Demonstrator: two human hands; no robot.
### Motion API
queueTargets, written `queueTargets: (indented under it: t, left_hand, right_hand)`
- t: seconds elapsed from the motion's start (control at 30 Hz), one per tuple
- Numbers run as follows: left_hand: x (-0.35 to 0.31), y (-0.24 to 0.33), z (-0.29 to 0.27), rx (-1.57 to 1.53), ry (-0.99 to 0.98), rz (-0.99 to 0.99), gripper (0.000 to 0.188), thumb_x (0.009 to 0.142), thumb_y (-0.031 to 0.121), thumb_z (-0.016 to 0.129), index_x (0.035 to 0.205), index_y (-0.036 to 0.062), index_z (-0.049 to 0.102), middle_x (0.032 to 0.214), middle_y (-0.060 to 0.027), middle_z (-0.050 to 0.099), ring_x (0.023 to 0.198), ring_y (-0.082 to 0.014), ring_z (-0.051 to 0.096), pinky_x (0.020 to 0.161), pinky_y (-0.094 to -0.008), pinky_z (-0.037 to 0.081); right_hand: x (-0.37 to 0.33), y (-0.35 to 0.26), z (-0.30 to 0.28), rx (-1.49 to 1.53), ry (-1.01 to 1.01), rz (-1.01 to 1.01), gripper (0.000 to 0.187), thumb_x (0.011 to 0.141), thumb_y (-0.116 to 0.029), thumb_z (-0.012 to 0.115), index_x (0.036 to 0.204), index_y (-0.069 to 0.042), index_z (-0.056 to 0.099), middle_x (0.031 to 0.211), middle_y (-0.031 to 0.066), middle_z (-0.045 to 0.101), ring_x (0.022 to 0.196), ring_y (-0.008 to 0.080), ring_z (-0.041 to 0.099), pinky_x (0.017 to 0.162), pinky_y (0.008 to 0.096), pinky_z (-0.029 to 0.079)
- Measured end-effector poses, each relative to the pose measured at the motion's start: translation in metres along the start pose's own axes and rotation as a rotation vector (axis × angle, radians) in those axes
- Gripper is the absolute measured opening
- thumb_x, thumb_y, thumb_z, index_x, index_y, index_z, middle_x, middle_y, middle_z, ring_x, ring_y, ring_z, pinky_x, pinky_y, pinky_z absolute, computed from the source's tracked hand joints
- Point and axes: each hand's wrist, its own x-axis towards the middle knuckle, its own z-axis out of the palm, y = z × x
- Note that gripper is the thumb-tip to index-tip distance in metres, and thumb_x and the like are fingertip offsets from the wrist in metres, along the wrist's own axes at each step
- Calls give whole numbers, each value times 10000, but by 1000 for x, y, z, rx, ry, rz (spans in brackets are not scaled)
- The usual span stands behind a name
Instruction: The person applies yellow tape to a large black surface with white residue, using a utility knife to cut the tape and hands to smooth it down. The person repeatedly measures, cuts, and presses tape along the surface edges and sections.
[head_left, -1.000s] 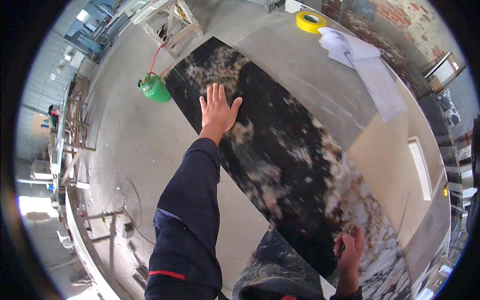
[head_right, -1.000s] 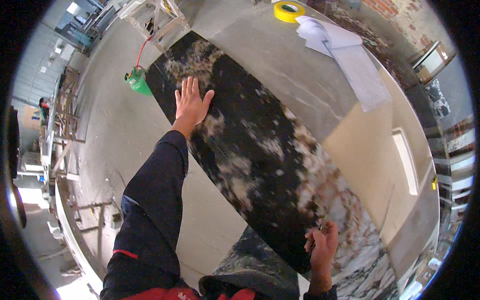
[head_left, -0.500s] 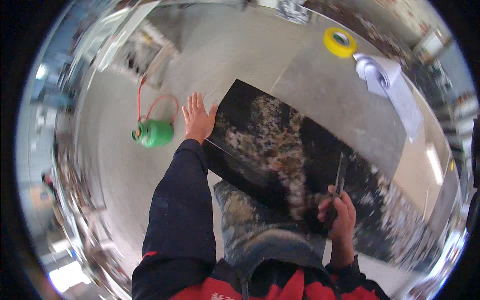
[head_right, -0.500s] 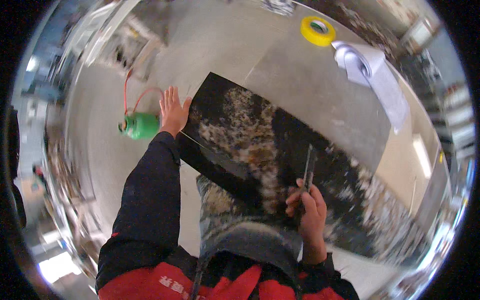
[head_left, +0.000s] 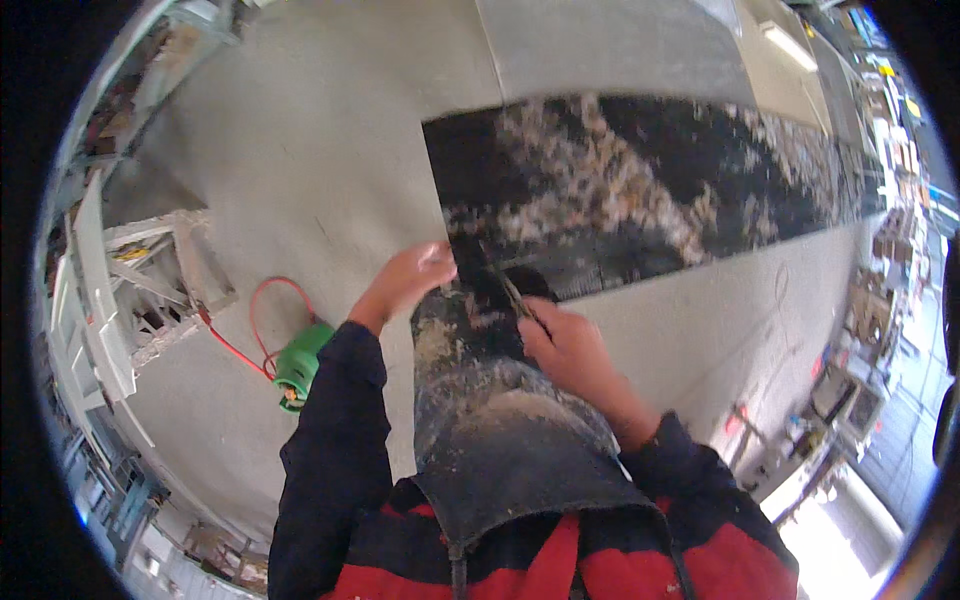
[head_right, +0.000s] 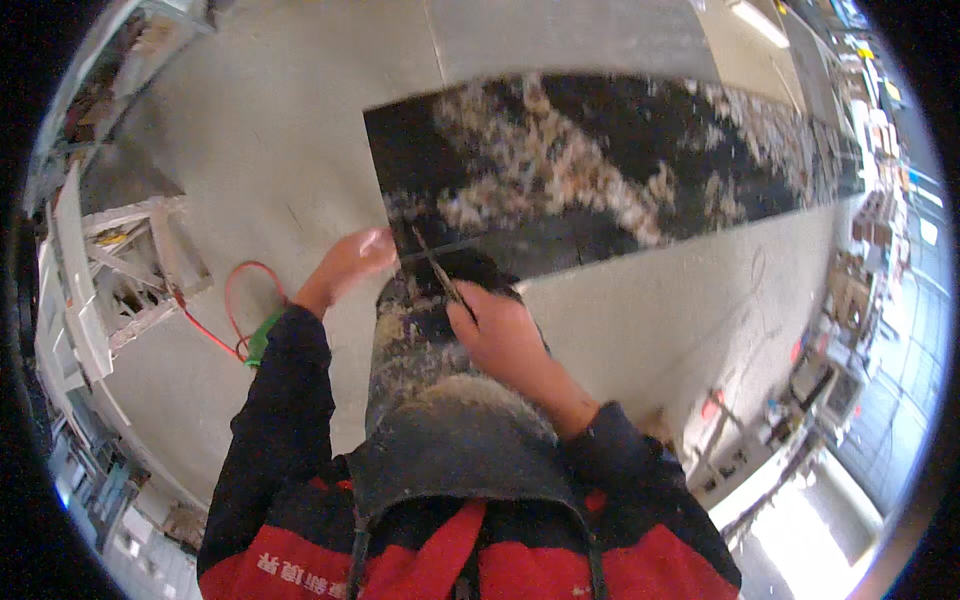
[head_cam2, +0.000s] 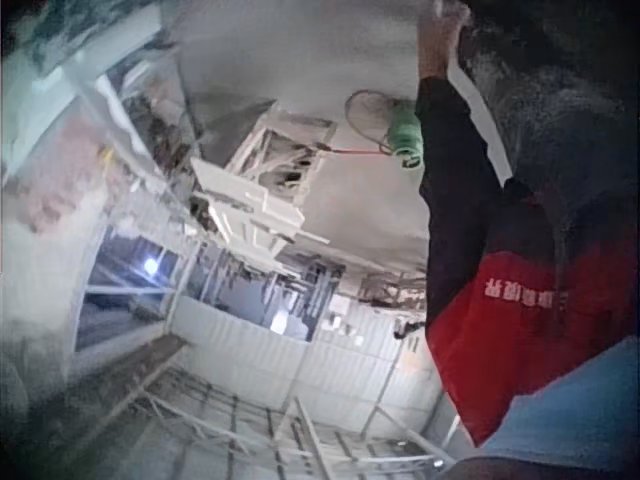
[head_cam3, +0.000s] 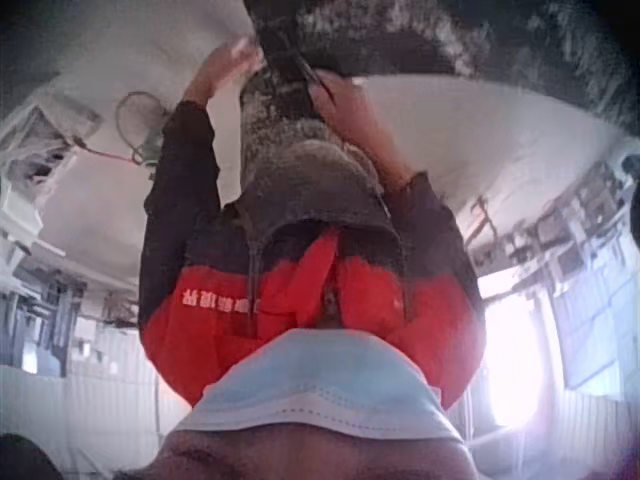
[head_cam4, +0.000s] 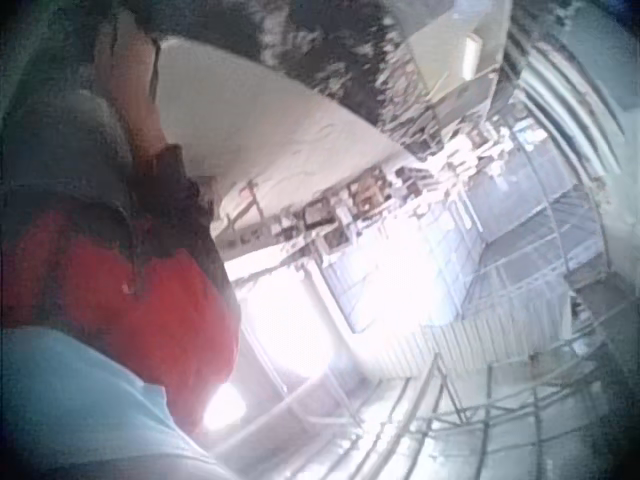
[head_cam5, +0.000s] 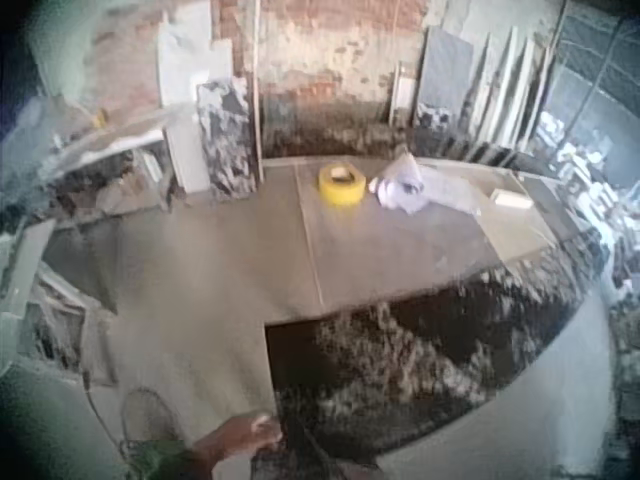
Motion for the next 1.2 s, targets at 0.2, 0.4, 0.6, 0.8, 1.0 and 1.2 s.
queueTargets:
  t: [0.2, 0.4, 0.6, 0.8, 1.0, 1.2]
  left_hand:
    - [-3, -47, 0, -185, 7, 42, 274, 1000, 298, 663, 992, 24, 668, 874, -20, 655, 794, -117, 579, 734, -302, 471]
    - [-5, -41, -3, -273, 70, 136, 269, 969, 277, 667, 902, 16, 669, 760, 2, 630, 707, -76, 547, 648, -260, 432]
    - [-3, -33, 2, -242, 103, 127, 267, 951, 254, 677, 851, 7, 657, 719, -3, 622, 683, -81, 550, 628, -267, 428]
    - [-17, -27, -1, -167, 232, 105, 251, 948, 238, 686, 859, 4, 665, 704, -2, 622, 664, -85, 555, 620, -272, 431]
    - [-68, 48, 47, -302, 334, 167, 194, 968, 195, 720, 946, 2, 710, 760, 0, 641, 661, -92, 590, 617, -265, 461]
    - [-43, 169, 217, -305, 75, 261, 181, 999, 161, 702, 1040, -15, 693, 778, -60, 686, 641, -128, 622, 618, -279, 490]
  right_hand:
    - [6, -15, 60, -115, 60, 67, 245, 1019, -255, 562, 1131, -50, 637, 820, 217, 686, 760, 426, 672, 691, 496, 523]
    - [26, -20, 88, -247, 162, 104, 244, 1016, -266, 554, 1100, -51, 631, 851, 256, 684, 841, 500, 650, 715, 570, 502]
    - [31, -24, 100, -336, 181, 190, 252, 1018, -293, 542, 1034, -50, 606, 849, 261, 686, 812, 512, 650, 722, 602, 502]
    - [-84, 8, 92, -365, -103, 267, 277, 1013, -307, 534, 1067, -47, 613, 871, 296, 692, 842, 484, 683, 757, 570, 551]
    - [-126, 19, 16, 454, 169, 332, 253, 986, -123, 584, 1202, 8, 604, 899, 115, 665, 766, 188, 673, 681, 351, 529]
    - [-160, 67, -111, 1214, 408, 155, 278, 959, -44, 618, 1234, -29, 574, 759, -10, 524, 582, 65, 434, 529, 231, 343]
